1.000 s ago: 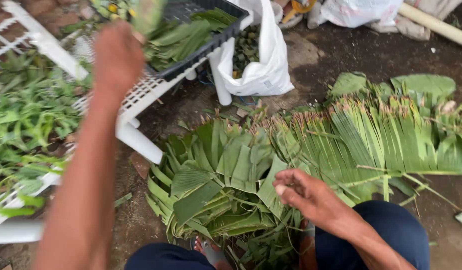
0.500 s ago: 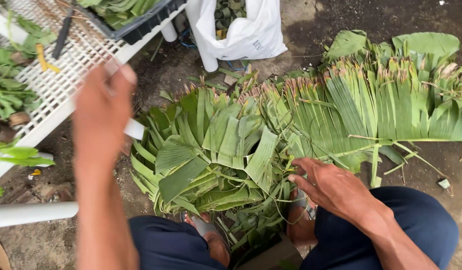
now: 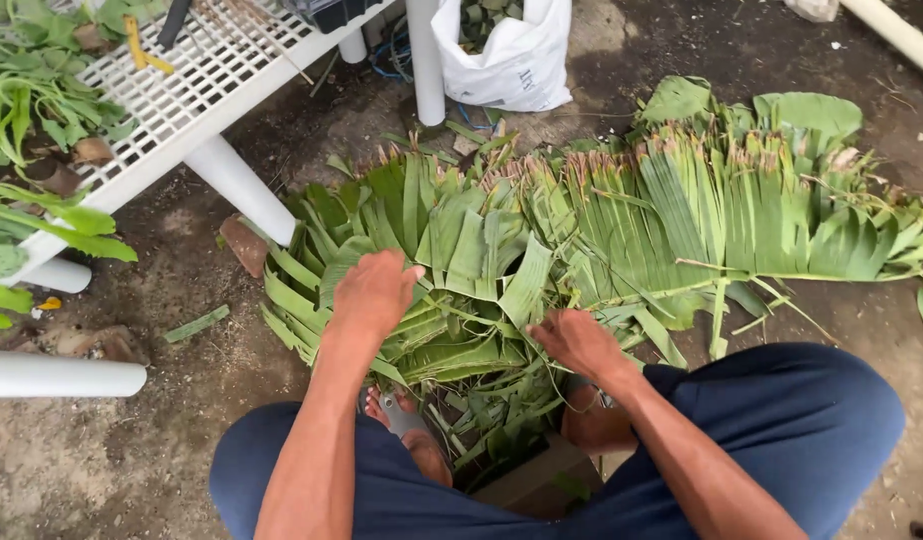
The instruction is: A person is preparing banana leaves by stripping the leaf blades from the central midrib and then tearing or cutting them into uniform strips.
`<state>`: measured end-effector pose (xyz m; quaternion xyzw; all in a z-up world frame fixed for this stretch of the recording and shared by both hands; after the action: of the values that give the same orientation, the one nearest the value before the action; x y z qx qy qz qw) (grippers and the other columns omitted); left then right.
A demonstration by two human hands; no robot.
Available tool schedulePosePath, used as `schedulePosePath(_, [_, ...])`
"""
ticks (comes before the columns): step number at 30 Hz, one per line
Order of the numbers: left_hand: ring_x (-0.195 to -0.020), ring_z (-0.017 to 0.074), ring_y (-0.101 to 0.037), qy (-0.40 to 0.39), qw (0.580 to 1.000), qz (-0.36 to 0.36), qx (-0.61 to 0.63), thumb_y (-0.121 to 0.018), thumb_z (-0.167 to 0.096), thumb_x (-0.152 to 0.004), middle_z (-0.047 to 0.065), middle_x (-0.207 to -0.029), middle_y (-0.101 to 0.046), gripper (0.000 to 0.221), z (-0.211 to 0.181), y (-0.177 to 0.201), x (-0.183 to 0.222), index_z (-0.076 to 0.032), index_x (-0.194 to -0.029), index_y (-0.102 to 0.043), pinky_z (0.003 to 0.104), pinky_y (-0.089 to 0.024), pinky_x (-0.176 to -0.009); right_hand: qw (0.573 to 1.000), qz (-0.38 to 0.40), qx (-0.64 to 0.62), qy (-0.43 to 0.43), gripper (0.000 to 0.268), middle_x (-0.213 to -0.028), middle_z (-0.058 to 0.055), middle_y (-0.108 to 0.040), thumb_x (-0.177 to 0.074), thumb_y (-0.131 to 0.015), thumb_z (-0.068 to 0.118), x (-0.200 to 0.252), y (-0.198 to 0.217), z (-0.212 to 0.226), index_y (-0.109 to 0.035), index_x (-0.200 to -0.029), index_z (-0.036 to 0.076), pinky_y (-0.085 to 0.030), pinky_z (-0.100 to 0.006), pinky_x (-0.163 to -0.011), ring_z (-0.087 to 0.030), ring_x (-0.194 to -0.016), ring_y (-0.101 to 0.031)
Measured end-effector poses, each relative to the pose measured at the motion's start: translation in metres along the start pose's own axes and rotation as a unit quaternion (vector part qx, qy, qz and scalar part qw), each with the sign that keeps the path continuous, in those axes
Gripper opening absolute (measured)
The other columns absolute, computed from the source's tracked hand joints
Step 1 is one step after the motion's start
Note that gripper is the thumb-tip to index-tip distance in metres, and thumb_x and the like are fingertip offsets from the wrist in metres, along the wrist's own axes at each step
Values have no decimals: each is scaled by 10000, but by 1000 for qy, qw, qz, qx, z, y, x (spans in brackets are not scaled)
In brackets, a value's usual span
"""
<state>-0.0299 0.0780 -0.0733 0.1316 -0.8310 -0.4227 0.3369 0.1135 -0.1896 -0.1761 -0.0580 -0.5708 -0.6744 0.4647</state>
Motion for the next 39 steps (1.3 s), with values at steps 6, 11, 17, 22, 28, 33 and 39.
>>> schedulePosePath(6, [-1088, 383, -685, -33, 979, 88, 179, -518, -268, -1024, 229, -1080, -719, 404, -41, -47, 7, 19, -1283, -635, 544, -508, -960, 998, -1, -27, -58, 614, -1315, -213, -643, -925, -699, 554, -9, -60, -21, -581, -1302, 84, -541, -589, -1007, -398, -1196, -666])
schedulePosePath(11, [-928, 236, -652, 32, 902, 191, 386, -451, -361, -1073, 194, -1088, -642, 529, -41, -141, 2, 53, -1396, -511, 326, -580, -802, 995, -90, -38, -2, 288, -930, -124, -748, -951, -583, 436, -24, -82, -61, -680, -967, 165, -608, -563, -786, -378, -941, -745])
schedulePosePath(17, [-1420, 505, -387, 61, 795, 224, 560, -455, -631, -1013, 445, -1516, -310, 987, -68, -152, 25, 180, -1520, -211, 535, -350, -1183, 951, -184, -187, 165, 226, -829, -110, -719, -1037, -529, 177, 45, -7, -34, -747, -1068, 129, -630, -364, -667, -186, -647, -691])
schedulePosePath(22, [-1303, 338, -537, 106, 657, 156, 730, -653, -390, -970, 244, -1416, -535, 683, -44, -191, -18, 49, -1449, -442, 462, -419, -1141, 918, -244, 8, 313, 229, -830, -36, -686, -1080, -463, 225, 76, 0, -22, -676, -1139, 168, -618, -326, -891, -129, -685, -706])
schedulePosePath(28, [-1413, 310, -446, 46, 618, 140, 772, -381, -446, -1042, 210, -1512, -486, 591, -123, -106, 33, -140, -1547, -366, 470, -275, -1246, 913, -158, -271, 261, 305, -912, -84, -703, -1000, -626, 169, 67, -12, -40, -684, -1295, 120, -534, -204, -487, -115, -616, -619])
schedulePosePath(33, [-1486, 319, -345, -6, 613, 132, 779, -218, -528, -1032, 217, -1598, -372, 654, -141, -103, 49, -204, -1600, -232, 470, -196, -1270, 830, -138, -500, 207, 314, -907, -135, -705, -948, -709, 148, 56, -22, -45, -694, -1243, 42, -521, -203, -445, -148, -628, -648])
schedulePosePath(39, [-1455, 270, -408, -3, 568, 138, 811, -397, -463, -1015, 149, -1546, -473, 496, -99, -152, 25, -140, -1368, -527, 436, -235, -1275, 750, -166, -618, 168, 81, -649, -86, -648, -916, -716, 35, 43, -17, -47, -713, -984, -7, -447, -195, -417, -107, -489, -572])
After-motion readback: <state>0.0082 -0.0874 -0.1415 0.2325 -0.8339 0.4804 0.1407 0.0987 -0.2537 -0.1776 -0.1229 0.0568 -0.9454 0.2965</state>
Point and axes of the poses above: each hand's wrist, its own x-axis away from the middle knuckle, its own y-axis out of the back of the hand, z = x × y, the point moved 1 cm from there along -x, towards the middle knuckle
